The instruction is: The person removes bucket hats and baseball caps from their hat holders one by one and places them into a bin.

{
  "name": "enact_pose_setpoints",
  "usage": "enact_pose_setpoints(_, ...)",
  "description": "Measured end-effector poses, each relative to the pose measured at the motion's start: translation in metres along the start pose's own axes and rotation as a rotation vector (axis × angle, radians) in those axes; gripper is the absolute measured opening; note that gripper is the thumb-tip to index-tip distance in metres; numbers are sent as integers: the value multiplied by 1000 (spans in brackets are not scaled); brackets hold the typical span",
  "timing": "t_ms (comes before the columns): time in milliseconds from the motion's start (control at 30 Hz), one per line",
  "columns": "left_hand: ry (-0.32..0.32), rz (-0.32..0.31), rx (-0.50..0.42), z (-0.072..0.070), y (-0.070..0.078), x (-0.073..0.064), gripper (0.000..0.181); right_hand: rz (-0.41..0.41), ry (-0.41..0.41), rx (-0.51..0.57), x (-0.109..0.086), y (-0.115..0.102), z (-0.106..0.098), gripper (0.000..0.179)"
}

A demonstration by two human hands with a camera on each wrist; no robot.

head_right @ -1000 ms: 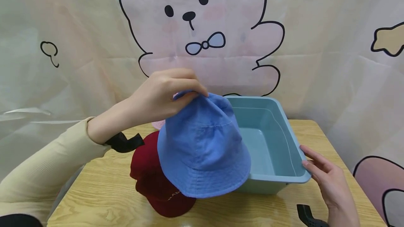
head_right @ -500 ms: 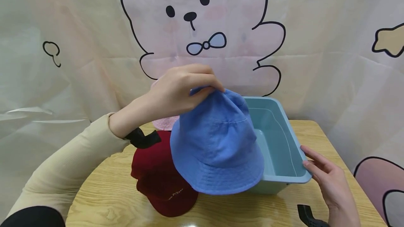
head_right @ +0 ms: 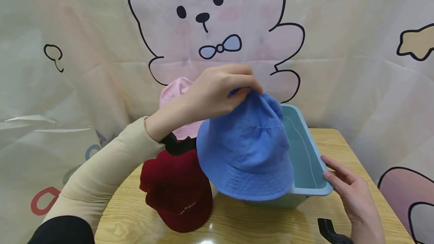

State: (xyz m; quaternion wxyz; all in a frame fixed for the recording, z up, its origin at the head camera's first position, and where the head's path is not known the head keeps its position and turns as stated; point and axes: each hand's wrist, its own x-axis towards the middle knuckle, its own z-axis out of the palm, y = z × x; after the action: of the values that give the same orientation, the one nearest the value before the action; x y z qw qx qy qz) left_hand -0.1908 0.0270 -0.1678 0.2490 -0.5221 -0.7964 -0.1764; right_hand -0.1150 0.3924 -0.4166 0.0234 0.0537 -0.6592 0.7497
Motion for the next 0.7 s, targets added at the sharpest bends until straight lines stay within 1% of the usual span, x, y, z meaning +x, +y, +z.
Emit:
enact_pose_setpoints(200,-27,18,45,15,0,12,34,-4,-20,-5,-2,2,-1,48)
enact_pose_setpoints(333,-56,40,61,20,0,20,33,7,-19,-8,-3,1,-2,48)
enact_pose_setpoints(467,-109,53,72,25,0,29,34,8,-19,-5,-3,0,-3,48)
enact_pose_setpoints(567,-157,51,76,30,-1,35,34,16,-7,-11,-2,0,-2,48)
enact_pose_setpoints(700,-199,59,74,37,-2,40,34,25,13,-29,0,-1,-1,47)
